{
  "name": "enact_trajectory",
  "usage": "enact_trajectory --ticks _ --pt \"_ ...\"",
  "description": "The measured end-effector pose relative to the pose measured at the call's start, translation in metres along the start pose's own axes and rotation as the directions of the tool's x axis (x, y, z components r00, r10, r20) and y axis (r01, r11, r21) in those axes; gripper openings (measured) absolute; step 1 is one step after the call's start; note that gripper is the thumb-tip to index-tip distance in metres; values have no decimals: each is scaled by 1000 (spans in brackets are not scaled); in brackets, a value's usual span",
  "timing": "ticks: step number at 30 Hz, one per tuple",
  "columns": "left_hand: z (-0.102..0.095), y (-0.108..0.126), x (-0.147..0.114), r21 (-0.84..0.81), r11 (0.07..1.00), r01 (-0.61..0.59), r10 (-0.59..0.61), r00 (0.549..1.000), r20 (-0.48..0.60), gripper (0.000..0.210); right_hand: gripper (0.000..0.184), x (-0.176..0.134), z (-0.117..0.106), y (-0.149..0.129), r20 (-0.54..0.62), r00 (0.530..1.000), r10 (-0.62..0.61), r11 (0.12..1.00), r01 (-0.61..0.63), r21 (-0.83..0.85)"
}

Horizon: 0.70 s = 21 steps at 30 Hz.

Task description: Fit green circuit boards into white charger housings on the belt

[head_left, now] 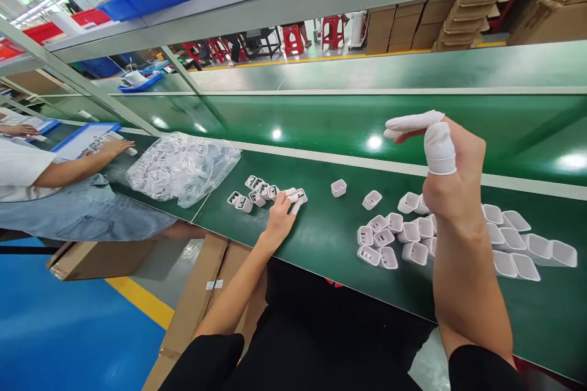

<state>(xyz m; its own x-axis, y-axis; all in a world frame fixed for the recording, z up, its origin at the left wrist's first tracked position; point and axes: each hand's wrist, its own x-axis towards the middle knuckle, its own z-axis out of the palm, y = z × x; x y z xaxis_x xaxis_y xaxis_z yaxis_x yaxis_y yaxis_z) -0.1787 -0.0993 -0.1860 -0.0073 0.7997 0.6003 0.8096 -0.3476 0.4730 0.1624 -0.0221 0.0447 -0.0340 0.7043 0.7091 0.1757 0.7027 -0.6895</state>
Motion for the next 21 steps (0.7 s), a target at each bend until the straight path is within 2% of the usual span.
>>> enact_trajectory --ticks 5,13,18,21 --pt "0 -3 2 16 1000 -25 25 1000 -16 24 51 2 -5 -2 -14 999 -30 1000 30 2" --pt "3 -5 14 10 998 -69 69 998 8 21 42 4 -12 -8 -13 999 -38 999 38 -10" --pt "0 -6 17 -3 997 -80 80 996 44 22 32 7 -15 -8 -15 996 -90 996 90 5" --pt "-1 -7 15 2 997 -82 82 995 51 19 31 8 -17 -8 2 998 -66 998 66 -17"
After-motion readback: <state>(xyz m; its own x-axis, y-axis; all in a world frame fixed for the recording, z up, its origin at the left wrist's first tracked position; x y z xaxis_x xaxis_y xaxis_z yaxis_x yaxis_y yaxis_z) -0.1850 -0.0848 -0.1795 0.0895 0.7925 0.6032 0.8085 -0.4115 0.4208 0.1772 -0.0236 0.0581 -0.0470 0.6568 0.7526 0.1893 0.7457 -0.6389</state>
